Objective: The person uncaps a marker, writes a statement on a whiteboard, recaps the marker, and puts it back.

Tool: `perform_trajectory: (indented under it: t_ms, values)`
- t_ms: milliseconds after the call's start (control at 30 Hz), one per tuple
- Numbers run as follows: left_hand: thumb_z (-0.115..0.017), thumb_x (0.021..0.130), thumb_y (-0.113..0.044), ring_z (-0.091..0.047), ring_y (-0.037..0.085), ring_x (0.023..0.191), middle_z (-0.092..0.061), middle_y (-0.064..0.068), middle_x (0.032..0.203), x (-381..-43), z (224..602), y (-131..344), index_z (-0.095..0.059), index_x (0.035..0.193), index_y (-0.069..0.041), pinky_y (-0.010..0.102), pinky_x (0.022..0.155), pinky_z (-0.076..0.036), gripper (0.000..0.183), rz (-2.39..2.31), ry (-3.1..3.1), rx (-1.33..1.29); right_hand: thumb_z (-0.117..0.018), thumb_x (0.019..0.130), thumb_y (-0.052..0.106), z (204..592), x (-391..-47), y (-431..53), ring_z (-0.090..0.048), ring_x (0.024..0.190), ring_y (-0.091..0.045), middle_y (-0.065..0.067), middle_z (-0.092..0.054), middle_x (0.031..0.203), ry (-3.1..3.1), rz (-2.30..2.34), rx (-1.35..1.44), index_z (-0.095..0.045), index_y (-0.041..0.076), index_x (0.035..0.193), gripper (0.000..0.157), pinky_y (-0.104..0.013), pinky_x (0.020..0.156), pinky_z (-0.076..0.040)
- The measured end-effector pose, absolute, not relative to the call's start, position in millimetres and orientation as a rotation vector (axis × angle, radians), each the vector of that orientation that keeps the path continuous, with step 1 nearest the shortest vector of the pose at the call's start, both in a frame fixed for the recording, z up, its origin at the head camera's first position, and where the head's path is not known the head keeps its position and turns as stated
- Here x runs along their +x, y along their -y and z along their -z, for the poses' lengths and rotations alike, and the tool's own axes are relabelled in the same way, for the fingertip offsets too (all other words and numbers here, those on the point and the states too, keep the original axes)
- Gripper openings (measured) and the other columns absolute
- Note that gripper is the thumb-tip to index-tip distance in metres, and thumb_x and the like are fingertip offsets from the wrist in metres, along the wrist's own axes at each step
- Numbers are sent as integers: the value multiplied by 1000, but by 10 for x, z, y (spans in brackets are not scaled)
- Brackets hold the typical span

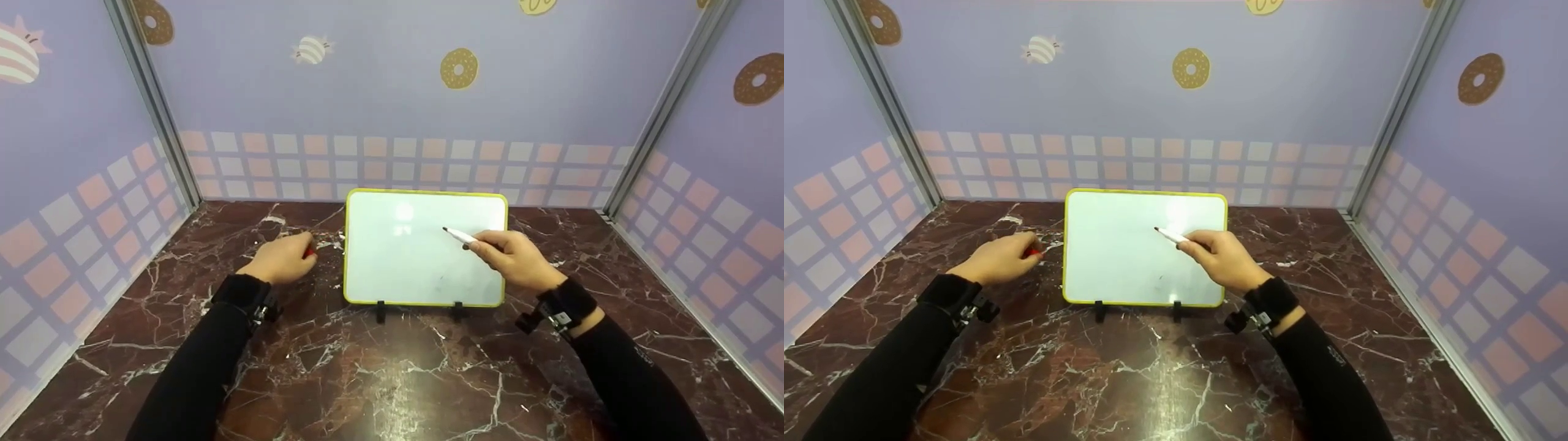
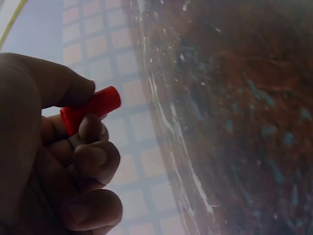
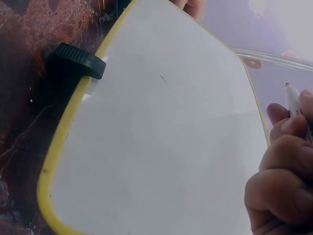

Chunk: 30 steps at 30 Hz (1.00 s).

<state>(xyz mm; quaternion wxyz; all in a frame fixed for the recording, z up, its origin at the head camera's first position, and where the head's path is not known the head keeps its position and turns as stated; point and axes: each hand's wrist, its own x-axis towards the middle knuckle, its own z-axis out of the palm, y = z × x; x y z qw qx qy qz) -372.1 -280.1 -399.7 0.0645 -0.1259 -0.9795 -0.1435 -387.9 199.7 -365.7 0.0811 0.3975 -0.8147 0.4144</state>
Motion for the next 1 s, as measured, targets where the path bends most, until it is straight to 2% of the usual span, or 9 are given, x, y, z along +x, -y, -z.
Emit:
perform_trajectory:
  t_ms: [233,567,800,1000]
  values:
    - [-62,107,-21,-62,29,81,-63,8,91,-3724,4042,2846,-57,103,-11,54,76,-53,11,420,3022,-363,-65,115,12,3646,-3885,-2020,-49,61,-9,0,-59,75,2411,-1262,1176,-83,0,115,22,-23,57,-39]
    - [-63,104,-18,-67,30,87,-70,10,98,-3716,4083,2890,-67,103,-8,59,84,-57,11,385,3077,-354,-68,113,10,3619,-3878,-2002,-49,62,-7,-2,-60,76,2353,-1418,1103,-82,-4,118,20,-19,54,-39]
    - [-62,105,-18,-64,30,84,-67,10,96,-3715,4077,2883,-64,99,-9,56,80,-54,11,395,3091,-333,-72,111,9,3575,-3851,-1953,-51,62,-7,-3,-61,76,2303,-1474,1074,-81,-6,116,19,-18,53,-40]
    - [-64,106,-21,-64,29,85,-67,9,95,-3721,4081,2879,-64,100,-10,56,80,-55,13,401,3095,-325,-73,110,11,3540,-3806,-1862,-52,62,-8,-1,-63,78,2284,-1431,1118,-82,-3,116,17,-19,54,-41]
